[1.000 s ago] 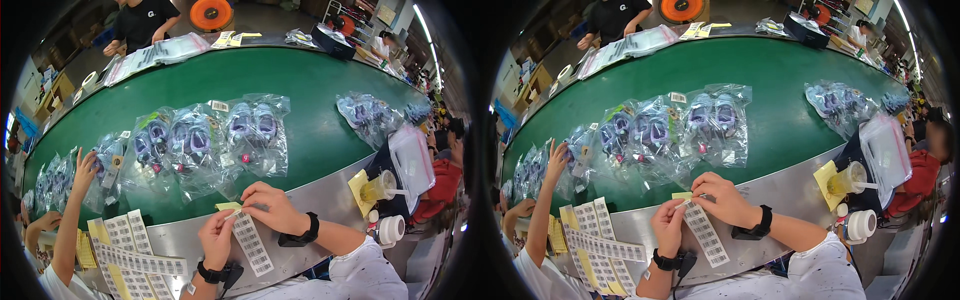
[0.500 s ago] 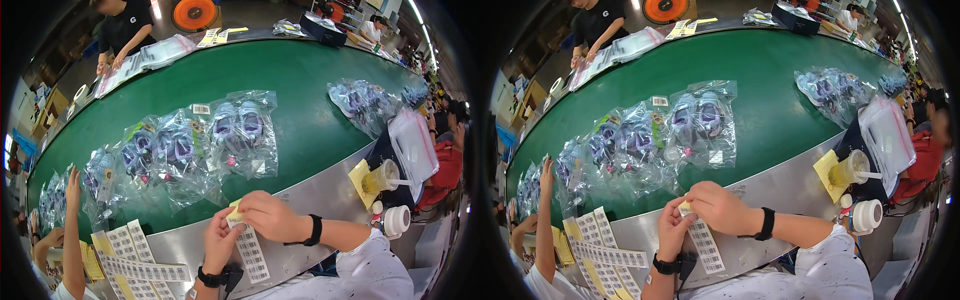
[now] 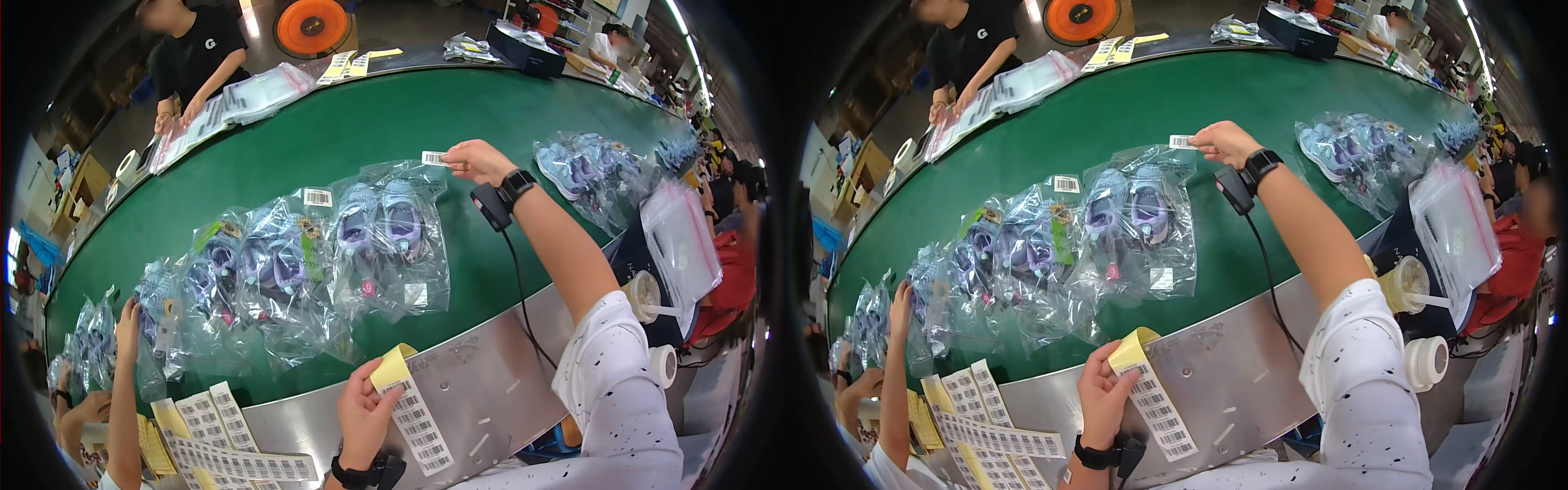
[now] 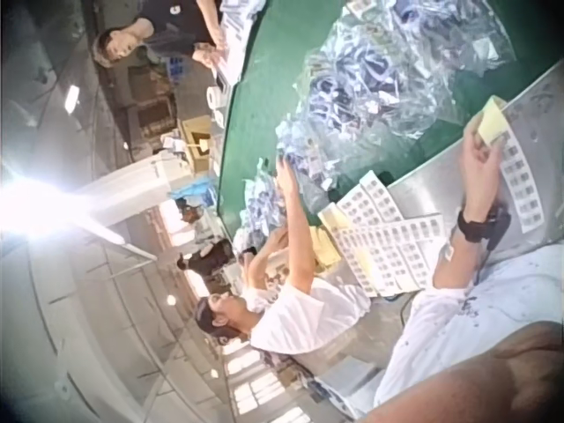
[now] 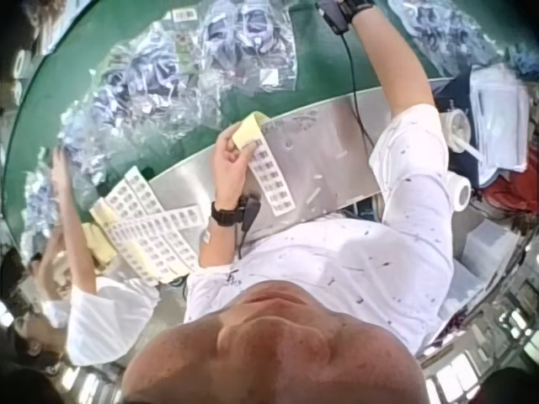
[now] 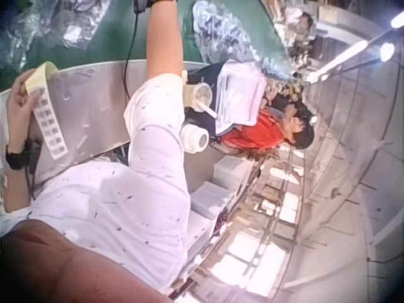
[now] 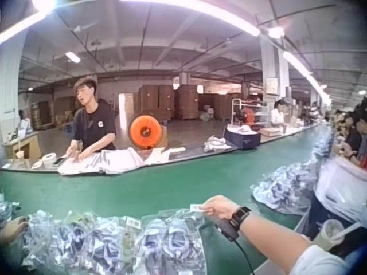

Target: The person applies barcode labels to plastic-wrapped footwear packages on a green conveyor table. They peel labels from sheets, place them on the packages, and occasionally scan the items with a handheld scanner. The person also takes a brief drink from a cup during the process.

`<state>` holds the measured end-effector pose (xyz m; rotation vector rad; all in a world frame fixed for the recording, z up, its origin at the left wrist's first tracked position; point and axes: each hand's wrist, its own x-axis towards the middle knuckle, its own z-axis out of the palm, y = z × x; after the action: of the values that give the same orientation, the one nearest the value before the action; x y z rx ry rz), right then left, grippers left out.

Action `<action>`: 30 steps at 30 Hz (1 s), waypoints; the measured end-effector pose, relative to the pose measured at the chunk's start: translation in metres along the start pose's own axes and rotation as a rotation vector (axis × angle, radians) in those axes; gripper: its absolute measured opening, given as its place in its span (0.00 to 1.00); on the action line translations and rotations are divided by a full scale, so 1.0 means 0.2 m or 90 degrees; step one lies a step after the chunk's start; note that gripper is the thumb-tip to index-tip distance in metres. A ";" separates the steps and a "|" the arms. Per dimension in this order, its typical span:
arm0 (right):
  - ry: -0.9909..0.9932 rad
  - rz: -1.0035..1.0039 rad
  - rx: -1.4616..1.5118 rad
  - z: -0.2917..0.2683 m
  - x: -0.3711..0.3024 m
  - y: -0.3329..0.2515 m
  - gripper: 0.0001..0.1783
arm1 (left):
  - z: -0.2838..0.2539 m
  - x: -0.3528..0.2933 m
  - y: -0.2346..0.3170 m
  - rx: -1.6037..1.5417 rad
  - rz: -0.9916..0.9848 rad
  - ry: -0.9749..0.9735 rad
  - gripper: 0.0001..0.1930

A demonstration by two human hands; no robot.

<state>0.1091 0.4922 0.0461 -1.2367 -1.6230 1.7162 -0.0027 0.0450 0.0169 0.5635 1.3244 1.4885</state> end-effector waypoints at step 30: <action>0.474 -0.023 -0.996 -1.02 -0.34 0.40 0.20 | 0.09 -0.01 -0.06 0.037 0.070 -0.023 0.30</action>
<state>0.3326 0.5273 0.0114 -1.9818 -2.2693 -0.4677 0.0185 0.0506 0.0112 0.7078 1.3301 1.5247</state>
